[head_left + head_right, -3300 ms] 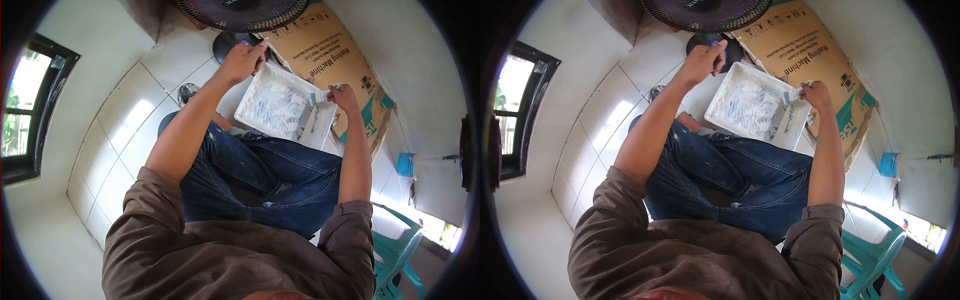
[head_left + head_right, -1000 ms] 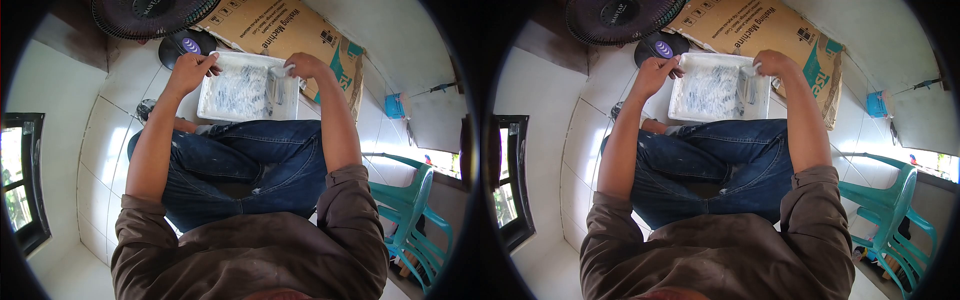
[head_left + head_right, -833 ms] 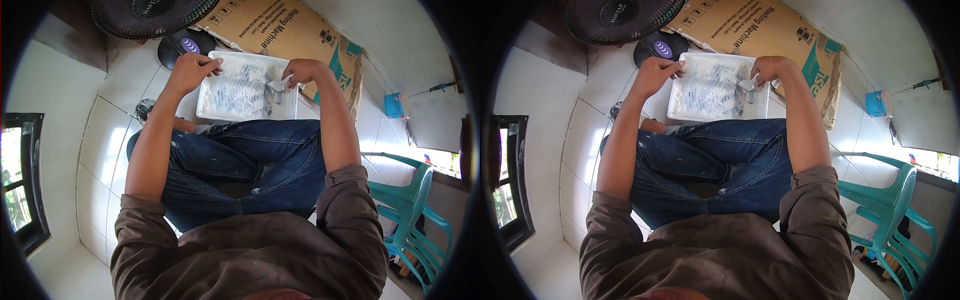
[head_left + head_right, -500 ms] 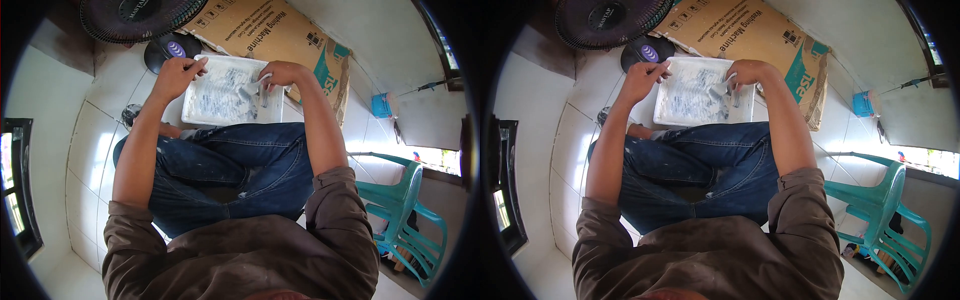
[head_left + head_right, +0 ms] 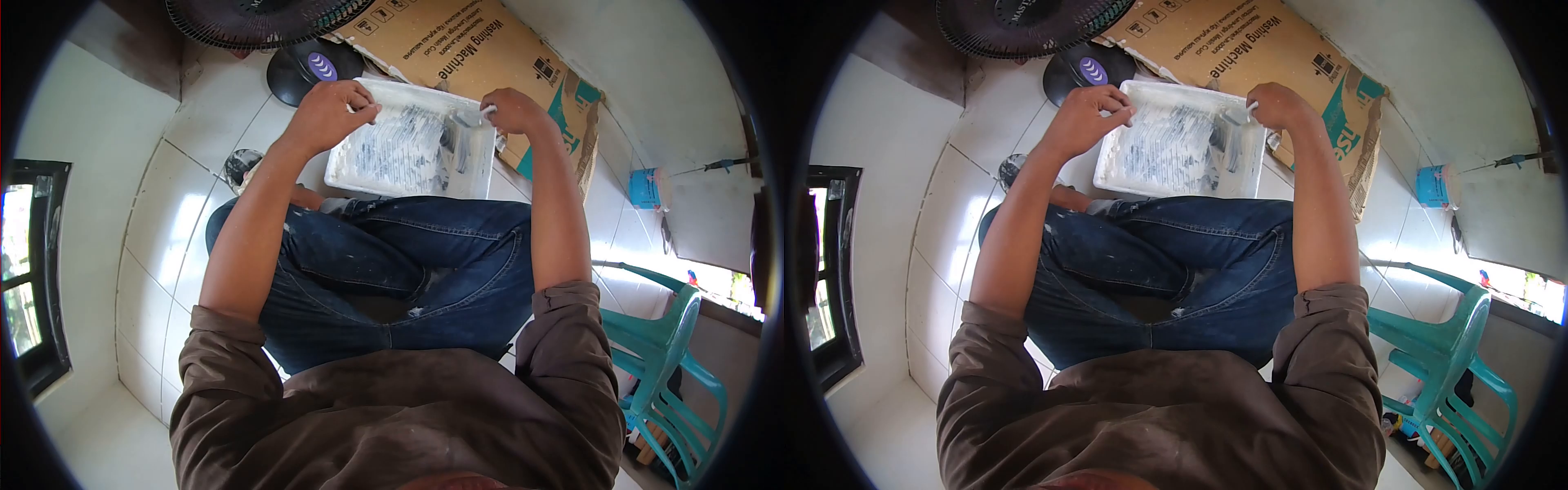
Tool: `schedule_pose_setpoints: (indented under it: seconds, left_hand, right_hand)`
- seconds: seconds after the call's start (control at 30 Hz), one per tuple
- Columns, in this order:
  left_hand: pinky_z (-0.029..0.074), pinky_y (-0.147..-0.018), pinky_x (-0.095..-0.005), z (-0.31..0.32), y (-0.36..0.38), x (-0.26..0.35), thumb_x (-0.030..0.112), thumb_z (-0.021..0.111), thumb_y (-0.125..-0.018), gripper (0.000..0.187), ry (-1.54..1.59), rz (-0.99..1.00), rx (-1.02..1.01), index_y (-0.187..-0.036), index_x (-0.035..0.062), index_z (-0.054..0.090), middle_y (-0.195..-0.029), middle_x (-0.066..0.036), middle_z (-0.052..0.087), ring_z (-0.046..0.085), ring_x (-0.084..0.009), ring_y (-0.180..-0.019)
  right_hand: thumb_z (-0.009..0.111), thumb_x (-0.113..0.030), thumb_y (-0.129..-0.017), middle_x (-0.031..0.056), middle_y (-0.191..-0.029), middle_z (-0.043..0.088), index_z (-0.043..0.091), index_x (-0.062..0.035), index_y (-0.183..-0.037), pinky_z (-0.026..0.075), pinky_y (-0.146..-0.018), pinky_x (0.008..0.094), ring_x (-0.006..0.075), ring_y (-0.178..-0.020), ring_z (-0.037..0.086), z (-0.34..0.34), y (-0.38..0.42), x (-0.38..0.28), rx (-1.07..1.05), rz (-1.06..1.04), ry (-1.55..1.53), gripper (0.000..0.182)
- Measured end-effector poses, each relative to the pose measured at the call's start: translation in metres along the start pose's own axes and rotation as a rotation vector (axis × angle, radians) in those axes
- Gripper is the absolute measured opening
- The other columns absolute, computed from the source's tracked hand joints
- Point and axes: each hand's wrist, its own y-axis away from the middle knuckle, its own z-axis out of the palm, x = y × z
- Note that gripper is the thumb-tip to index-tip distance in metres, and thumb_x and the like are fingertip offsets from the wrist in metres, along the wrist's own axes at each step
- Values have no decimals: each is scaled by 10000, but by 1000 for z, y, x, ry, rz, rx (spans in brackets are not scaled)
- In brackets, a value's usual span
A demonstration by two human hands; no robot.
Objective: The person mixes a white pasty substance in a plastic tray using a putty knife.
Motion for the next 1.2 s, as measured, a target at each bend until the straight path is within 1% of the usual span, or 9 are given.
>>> schedule_pose_setpoints:
  seconds: [0.07,0.17,0.37,0.57,0.63,0.73,0.83,1.03,1.2]
  left_hand:
    - [546,-877,-331,1,0,4,207,787,-918,168,65,52,23,-970,53,830,-1032,-87,766,727,-216,-946]
    - [557,-909,-333,0,0,12,124,858,-845,176,185,170,67,-1012,72,836,-1075,-67,775,731,-212,-990]
    - [565,-866,-345,-1,-1,12,107,873,-836,187,210,334,141,-1018,78,841,-1048,-71,789,729,-202,-976]
    - [561,-852,-357,0,0,14,246,807,-928,194,-6,155,-46,-989,64,837,-1017,-123,788,724,-247,-936]
    - [559,-909,-397,1,1,13,385,729,-973,352,-73,-186,-361,-1108,69,809,-1093,-177,773,727,-312,-1002]
    - [535,-991,-445,11,14,-11,449,680,-974,470,-260,-225,-630,-1244,71,753,-1200,-187,750,705,-348,-1127]
    - [526,-1030,-454,14,12,-15,426,684,-974,544,-308,-265,-740,-1373,56,671,-1296,-217,707,681,-364,-1196]
    - [528,-1038,-434,12,9,-7,468,669,-982,597,-168,-200,-567,-1420,65,630,-1334,-212,693,671,-366,-1224]
    - [520,-1046,-446,15,14,-13,472,669,-984,597,-279,-240,-685,-1420,65,630,-1348,-217,685,659,-371,-1242]
  right_hand:
    - [616,-88,-887,67,-951,801,749,-96,-1227,567,-895,375,189,-931,756,0,-1,-9,-295,23,-29,365]
    - [643,-100,-940,83,-984,795,717,-62,-1258,596,-815,363,168,-920,764,-18,15,-41,-449,-14,17,328]
    - [615,-116,-964,89,-940,789,734,-48,-1227,604,-739,342,179,-864,762,-26,17,-51,-292,-36,-76,296]
    - [614,-82,-906,75,-897,800,754,-70,-1241,573,-807,371,191,-853,763,-9,4,-23,-174,16,-90,363]
    - [612,-82,-908,78,-904,801,752,-63,-1242,574,-809,373,189,-865,766,-7,3,-13,-124,5,-91,362]
    - [605,-75,-911,101,-913,801,762,-63,-1216,578,-812,367,187,-848,773,-8,4,-14,-143,103,-134,343]
    - [570,-64,-989,113,-969,795,711,-22,-1277,601,-811,349,174,-840,774,-9,5,-25,-403,72,21,323]
    - [566,-74,-972,85,-1012,808,712,-28,-1277,585,-857,327,147,-882,786,-7,4,-34,-655,-72,-123,341]
    - [553,-127,-1020,79,-974,802,719,-32,-1257,576,-830,343,145,-891,780,-4,4,-37,-463,-11,-44,305]
